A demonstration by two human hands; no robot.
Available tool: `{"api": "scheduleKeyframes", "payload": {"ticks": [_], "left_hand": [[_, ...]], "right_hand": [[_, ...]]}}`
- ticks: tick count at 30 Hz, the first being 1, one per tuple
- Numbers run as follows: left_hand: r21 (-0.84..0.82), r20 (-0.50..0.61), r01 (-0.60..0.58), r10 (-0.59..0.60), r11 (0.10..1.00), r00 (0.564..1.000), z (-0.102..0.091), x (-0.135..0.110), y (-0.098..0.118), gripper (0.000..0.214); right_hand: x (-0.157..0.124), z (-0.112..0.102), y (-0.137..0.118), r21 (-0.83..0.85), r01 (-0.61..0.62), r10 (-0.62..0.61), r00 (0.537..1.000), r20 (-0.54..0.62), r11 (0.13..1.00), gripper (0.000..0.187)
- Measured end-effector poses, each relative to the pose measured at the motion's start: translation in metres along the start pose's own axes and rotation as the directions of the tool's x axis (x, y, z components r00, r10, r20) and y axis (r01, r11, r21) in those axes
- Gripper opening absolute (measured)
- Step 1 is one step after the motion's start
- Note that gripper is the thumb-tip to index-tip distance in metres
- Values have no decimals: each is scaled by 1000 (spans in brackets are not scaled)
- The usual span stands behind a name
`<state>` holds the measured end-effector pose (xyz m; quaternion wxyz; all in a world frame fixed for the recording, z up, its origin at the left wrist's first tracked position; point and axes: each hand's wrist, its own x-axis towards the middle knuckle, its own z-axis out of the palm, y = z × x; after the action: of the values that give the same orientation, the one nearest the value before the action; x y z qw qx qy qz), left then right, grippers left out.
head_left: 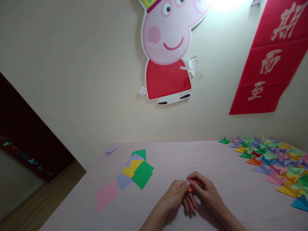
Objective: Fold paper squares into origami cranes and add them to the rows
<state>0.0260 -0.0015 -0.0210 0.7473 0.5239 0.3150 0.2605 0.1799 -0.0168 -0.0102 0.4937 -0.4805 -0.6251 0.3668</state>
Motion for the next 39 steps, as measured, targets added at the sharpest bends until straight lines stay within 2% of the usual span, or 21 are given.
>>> {"api": "scheduleKeyframes", "payload": {"ticks": [6, 10, 13, 17, 21, 25, 28, 30, 32, 33, 34, 36, 39], "left_hand": [[43, -155, -19, 25, 999, 988, 2, 4, -8, 70], [165, -276, -54, 99, 985, 956, 8, 3, -9, 64], [250, -312, -68, 147, 966, 939, 10, 2, -9, 64], [301, -299, -30, 124, 953, 946, 11, 5, -7, 66], [262, -214, -43, 102, 964, 971, 7, 9, -6, 64], [273, -180, -88, 141, 958, 973, -1, 9, -6, 62], [405, -233, -40, 146, 913, 961, -5, 2, 1, 60], [612, -331, 52, 196, 789, 923, -6, -6, 6, 52], [836, -395, 149, 389, 529, 832, -6, -11, 3, 33], [906, -365, 177, 498, 384, 787, -5, -12, -3, 27], [933, -358, 246, 594, 264, 720, -4, -11, -13, 32], [961, -224, 276, 638, 17, 737, -1, -4, -38, 38], [933, -111, 296, 619, -205, 778, 4, 10, -77, 39]], "right_hand": [[-1, 1, 4, 46, -56, 58, 998, -35, 997, 29], [0, 2, 5, 66, -46, 48, 998, -42, 997, 32], [0, 3, 8, 71, -49, 54, 996, -75, 996, 37], [-1, 5, 16, 24, -47, 49, 996, -80, 999, 38], [0, 5, 22, -43, -38, 34, 996, -86, 998, 35], [4, 1, 25, -214, 87, -109, 990, -91, 973, 29], [7, -1, 29, -354, 186, -211, 977, -32, 916, 31], [7, 0, 33, -435, 206, -242, 970, -29, 877, 31], [6, 2, 37, -528, 175, -242, 969, -59, 831, 28], [5, 4, 38, -577, 145, -229, 971, -74, 804, 26], [4, 6, 38, -622, 113, -211, 974, -86, 775, 25], [1, 9, 38, -695, 68, -179, 980, -88, 716, 23], [-3, 11, 38, -773, 56, -181, 981, -77, 632, 21]]}}
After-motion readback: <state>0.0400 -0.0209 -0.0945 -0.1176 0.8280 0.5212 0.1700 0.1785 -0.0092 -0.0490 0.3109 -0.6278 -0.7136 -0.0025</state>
